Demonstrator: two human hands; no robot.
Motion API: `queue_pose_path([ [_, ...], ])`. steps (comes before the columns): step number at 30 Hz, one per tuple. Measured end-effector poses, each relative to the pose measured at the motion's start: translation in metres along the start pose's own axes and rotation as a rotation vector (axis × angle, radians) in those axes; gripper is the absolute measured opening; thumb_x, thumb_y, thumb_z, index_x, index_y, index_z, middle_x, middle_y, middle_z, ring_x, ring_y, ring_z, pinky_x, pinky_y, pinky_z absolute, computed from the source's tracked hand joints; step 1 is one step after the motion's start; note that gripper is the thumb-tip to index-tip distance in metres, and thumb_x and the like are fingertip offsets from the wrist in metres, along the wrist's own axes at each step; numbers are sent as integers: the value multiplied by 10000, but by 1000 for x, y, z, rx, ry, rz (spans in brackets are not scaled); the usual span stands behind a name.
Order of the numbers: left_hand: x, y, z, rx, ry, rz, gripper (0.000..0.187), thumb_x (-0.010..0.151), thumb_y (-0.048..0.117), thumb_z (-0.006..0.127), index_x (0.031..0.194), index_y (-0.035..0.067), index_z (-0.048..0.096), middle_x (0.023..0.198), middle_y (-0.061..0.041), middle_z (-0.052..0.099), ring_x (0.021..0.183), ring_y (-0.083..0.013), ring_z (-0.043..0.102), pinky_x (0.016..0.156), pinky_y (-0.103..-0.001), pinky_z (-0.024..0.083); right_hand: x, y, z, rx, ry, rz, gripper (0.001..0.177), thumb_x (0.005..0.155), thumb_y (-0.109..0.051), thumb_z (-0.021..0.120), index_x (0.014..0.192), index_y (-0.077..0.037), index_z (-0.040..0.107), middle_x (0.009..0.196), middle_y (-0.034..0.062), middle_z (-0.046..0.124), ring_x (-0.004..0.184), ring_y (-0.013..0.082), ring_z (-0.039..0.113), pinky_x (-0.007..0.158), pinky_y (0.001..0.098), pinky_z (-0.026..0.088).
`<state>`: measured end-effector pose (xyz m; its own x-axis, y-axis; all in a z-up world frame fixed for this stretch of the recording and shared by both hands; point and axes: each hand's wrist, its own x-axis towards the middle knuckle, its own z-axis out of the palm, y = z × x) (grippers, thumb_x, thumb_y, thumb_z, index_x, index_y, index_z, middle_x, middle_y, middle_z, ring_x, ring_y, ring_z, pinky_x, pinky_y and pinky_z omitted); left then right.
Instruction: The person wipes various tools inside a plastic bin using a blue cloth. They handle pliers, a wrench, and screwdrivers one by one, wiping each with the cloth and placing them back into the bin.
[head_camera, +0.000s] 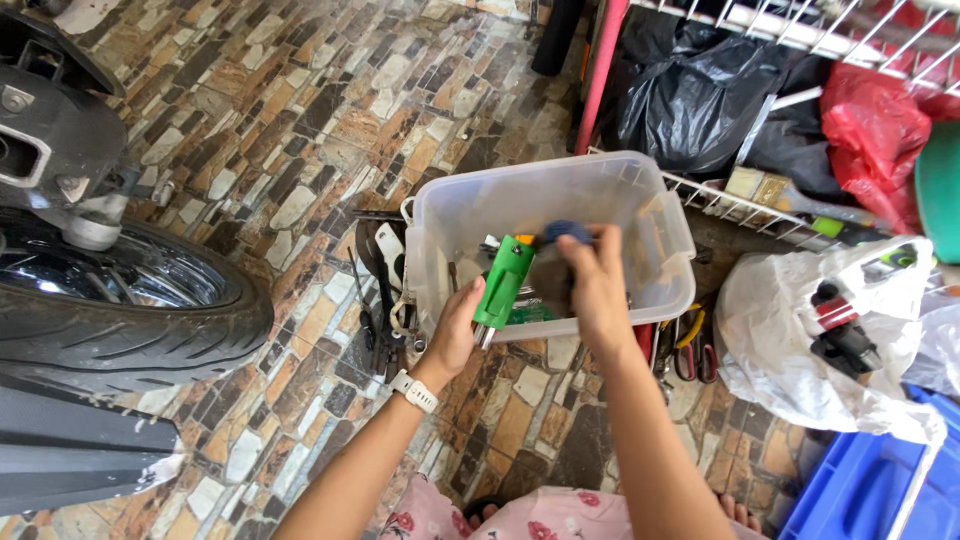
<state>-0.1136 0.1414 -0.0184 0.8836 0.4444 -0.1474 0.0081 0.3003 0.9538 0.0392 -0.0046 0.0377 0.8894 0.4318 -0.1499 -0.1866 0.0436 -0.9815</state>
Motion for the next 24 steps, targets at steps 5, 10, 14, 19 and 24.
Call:
queue_pose_path([
  [5,-1,27,13,105,-1,81,507,1065,411,416,1301,15,626,1189,-71,690,1077,-151,634,950,-282,485,-6,-26,31,-313,-2,-341,267,960,-240,705,1082,-4,681,1051,144,658,966,244,638,868,360,530],
  [10,-1,37,19,95,73,46,516,1061,403,408,1310,4,619,1219,-87,686,1107,-172,635,986,-303,484,-17,-11,57,-474,-39,-644,252,1086,-140,543,1236,20,668,1231,200,612,1116,377,606,971,430,475],
  [14,-6,32,23,226,108,144,519,1083,410,407,1229,-24,653,1125,-107,701,1053,-182,635,959,-317,487,-21,-4,49,-380,-58,-534,247,1018,-116,572,1206,-25,705,1179,163,635,1048,318,663,950,394,519],
  [19,-7,22,23,206,133,110,620,1084,486,326,1188,-13,678,1075,-99,716,1006,-182,648,929,-328,503,-41,-13,35,-404,-50,-542,221,987,-84,629,1186,-35,709,1159,156,646,1050,309,675,940,382,527],
  [24,1,18,19,233,198,161,697,1075,559,251,1316,12,609,1267,-65,673,1195,-162,610,1054,-300,425,-31,-37,31,-388,-156,-567,206,911,-87,726,1114,-51,728,1112,141,690,1041,295,693,949,378,536],
])
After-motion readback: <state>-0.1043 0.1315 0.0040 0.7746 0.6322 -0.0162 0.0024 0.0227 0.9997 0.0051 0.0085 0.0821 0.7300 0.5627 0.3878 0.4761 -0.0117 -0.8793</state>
